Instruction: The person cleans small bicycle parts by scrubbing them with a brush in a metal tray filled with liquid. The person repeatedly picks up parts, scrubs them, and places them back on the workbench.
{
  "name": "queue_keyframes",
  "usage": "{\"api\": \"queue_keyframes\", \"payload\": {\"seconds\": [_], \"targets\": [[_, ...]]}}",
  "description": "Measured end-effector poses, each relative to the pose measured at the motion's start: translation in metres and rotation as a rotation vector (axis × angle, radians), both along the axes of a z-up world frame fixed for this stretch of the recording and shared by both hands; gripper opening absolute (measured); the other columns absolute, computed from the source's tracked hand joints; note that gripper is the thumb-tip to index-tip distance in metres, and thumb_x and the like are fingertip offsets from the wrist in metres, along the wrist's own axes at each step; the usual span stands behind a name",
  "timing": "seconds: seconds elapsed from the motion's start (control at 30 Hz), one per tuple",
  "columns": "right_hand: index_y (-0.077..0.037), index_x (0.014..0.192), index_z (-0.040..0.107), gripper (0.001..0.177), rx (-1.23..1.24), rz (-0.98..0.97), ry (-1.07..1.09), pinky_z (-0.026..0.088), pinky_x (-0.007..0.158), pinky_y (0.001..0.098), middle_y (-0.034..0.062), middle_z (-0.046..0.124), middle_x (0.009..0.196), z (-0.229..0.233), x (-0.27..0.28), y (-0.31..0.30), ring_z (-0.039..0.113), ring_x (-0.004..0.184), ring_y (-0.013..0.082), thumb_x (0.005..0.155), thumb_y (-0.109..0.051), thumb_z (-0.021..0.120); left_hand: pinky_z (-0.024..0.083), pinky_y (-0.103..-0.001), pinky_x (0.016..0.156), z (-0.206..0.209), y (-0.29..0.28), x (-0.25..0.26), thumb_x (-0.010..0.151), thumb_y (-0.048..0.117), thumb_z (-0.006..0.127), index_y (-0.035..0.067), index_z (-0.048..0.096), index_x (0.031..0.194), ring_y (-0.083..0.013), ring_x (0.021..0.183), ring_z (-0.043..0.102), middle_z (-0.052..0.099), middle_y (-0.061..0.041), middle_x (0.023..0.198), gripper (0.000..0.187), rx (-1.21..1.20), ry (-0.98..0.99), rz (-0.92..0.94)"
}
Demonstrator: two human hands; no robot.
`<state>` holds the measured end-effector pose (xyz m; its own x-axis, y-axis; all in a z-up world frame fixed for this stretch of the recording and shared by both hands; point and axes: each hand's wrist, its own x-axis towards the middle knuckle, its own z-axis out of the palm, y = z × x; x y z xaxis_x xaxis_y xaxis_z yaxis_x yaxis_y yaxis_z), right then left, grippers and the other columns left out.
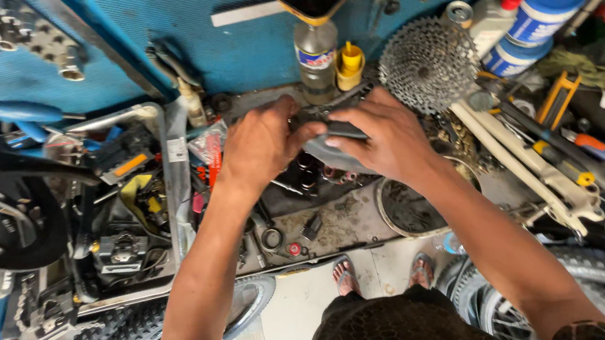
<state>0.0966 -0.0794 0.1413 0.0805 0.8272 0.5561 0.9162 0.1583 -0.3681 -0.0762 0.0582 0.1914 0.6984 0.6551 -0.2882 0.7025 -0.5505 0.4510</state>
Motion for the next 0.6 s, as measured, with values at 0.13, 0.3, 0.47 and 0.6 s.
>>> {"api": "queue_keyframes", "payload": {"seconds": [0.13, 0.3, 0.47, 0.6], "targets": [[-0.01, 0.114, 0.074, 0.037, 0.054, 0.006, -0.018, 0.05, 0.083, 0.0409, 0.0098, 0.073, 0.098, -0.007, 0.001, 0.068, 0.063, 0.095, 0.0301, 0.085, -0.028, 0.086, 0.041, -0.05, 0.115, -0.007, 0.043, -0.029, 0.082, 0.0, 0.071, 0.02, 0.055, 0.149, -0.0423, 0.14, 0.047, 0.047, -0.028, 0.156, 0.071, 0.407, -0.645, -0.332], [-0.01, 0.11, 0.075, 0.033, -0.017, -0.085, 0.065, 0.05, 0.081, 0.0419, 0.006, 0.075, 0.103, -0.02, -0.016, 0.147, 0.062, 0.096, 0.0303, 0.081, -0.023, 0.085, 0.043, -0.045, 0.114, -0.022, 0.048, -0.068, 0.089, 0.0, 0.067, 0.015, 0.049, 0.153, -0.0447, 0.146, 0.042, 0.041, -0.027, 0.157, 0.068, 0.33, -0.774, -0.042], [-0.011, 0.11, 0.073, 0.031, -0.062, -0.129, 0.028, 0.051, 0.085, 0.0427, 0.0064, 0.074, 0.1, -0.046, -0.023, 0.197, 0.059, 0.099, 0.0308, 0.082, -0.019, 0.083, 0.057, -0.039, 0.094, -0.061, 0.027, -0.094, 0.09, 0.002, 0.066, 0.012, 0.052, 0.141, -0.0351, 0.128, 0.061, 0.052, -0.018, 0.152, 0.054, 0.245, -0.781, 0.058], [-0.013, 0.118, 0.07, 0.03, -0.14, -0.141, 0.028, 0.052, 0.085, 0.044, 0.0069, 0.072, 0.106, -0.07, -0.019, 0.21, 0.059, 0.105, 0.032, 0.088, -0.016, 0.076, 0.064, -0.033, 0.077, -0.081, 0.008, -0.107, 0.088, 0.001, 0.065, 0.013, 0.062, 0.137, -0.0265, 0.108, 0.068, 0.051, -0.016, 0.148, 0.05, 0.054, -0.706, 0.217]]}}
